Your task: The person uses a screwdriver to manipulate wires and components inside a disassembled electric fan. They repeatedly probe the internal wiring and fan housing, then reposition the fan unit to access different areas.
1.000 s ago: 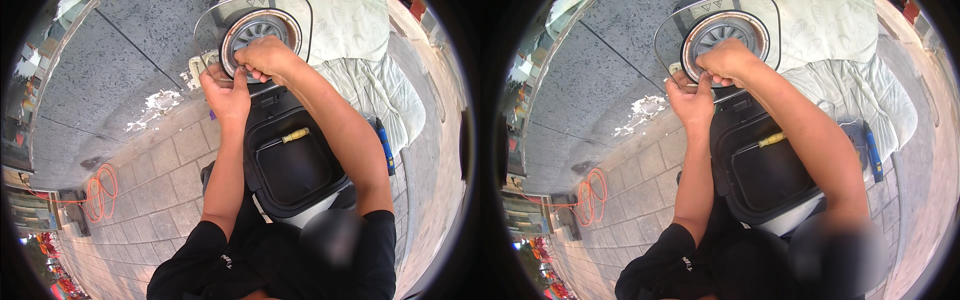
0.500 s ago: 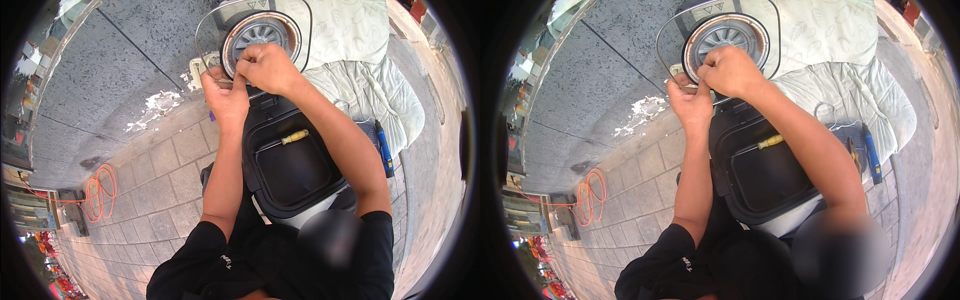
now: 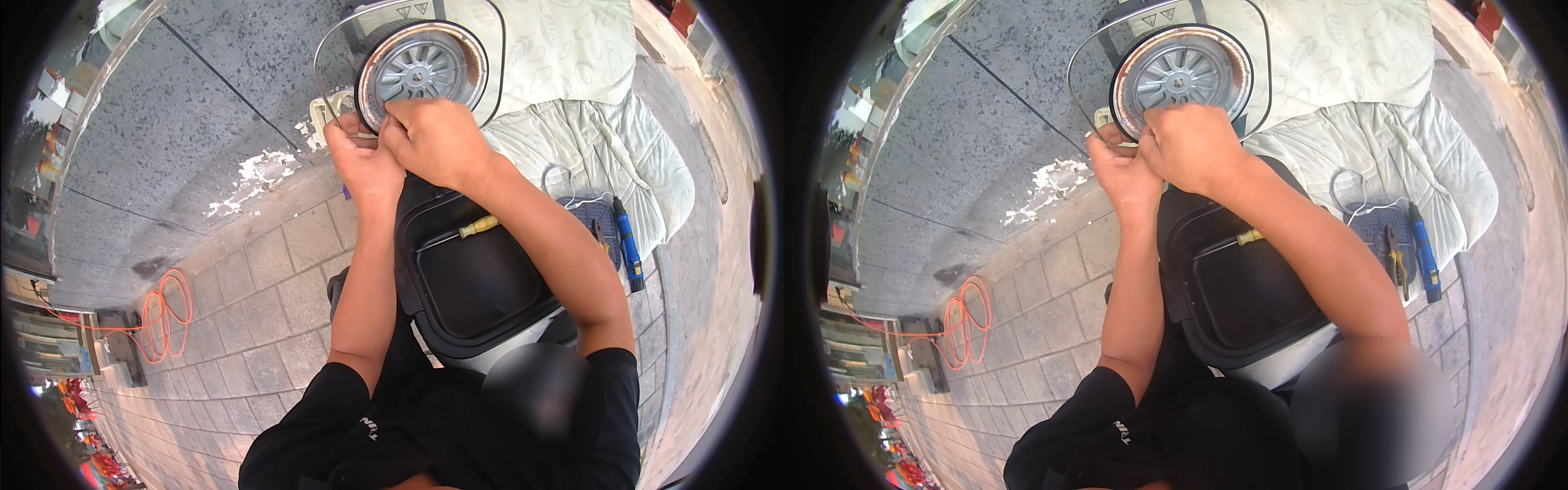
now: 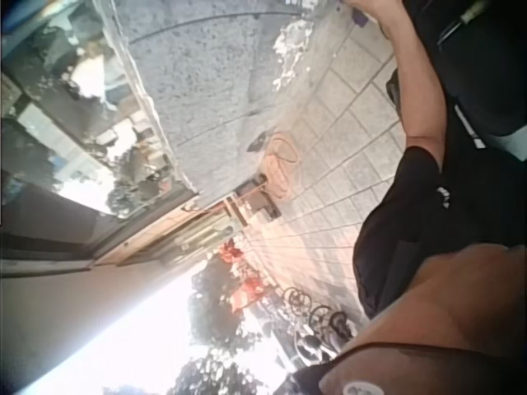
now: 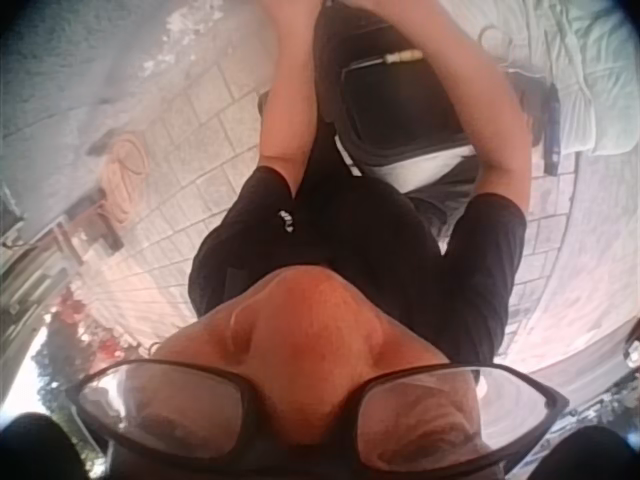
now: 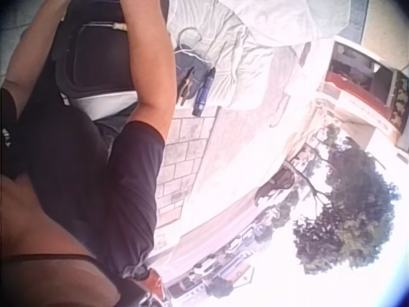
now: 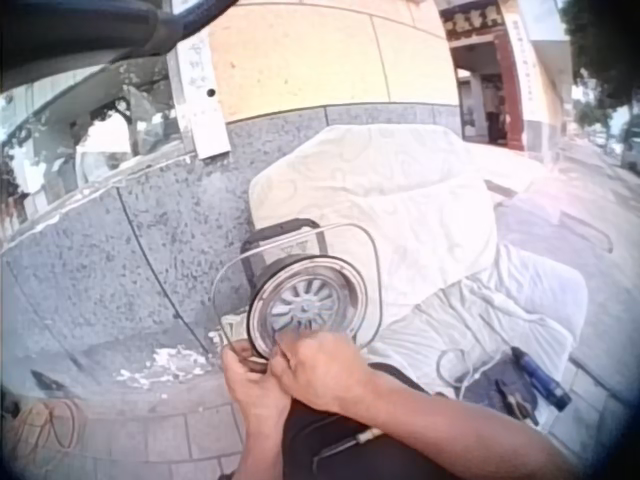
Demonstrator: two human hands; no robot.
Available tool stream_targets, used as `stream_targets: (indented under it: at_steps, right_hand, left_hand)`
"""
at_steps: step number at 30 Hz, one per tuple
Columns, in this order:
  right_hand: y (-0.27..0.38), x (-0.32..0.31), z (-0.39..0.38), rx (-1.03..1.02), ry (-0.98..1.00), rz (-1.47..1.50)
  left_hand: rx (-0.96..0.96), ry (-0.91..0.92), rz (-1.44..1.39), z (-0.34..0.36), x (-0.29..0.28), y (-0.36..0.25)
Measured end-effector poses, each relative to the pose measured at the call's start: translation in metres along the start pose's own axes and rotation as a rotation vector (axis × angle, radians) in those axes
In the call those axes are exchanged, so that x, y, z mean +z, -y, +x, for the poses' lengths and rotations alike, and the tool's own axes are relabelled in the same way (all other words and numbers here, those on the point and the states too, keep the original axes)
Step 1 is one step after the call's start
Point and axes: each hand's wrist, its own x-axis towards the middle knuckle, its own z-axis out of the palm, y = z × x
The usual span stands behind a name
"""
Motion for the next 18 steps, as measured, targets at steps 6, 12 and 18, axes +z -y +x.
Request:
stream_targets:
  at_steps: [6, 12, 18]
  right_hand:
    - [0.001, 0.003, -0.003, -0.032, 0.015, -0.080]
    - [0.003, 0.003, -0.014, 0.144, -0.050, 0.133]
    - [-0.024, -0.013, -0.025, 0.409, -0.167, 0.111]
  left_hand:
    - [0.063, 0.030, 0.128, -0.001, -0.004, -0.004]
    - [0.028, 0.010, 0.166, 0.003, -0.005, -0.005]
    - [0.041, 0.017, 0.150, -0.001, -0.004, -0.012]
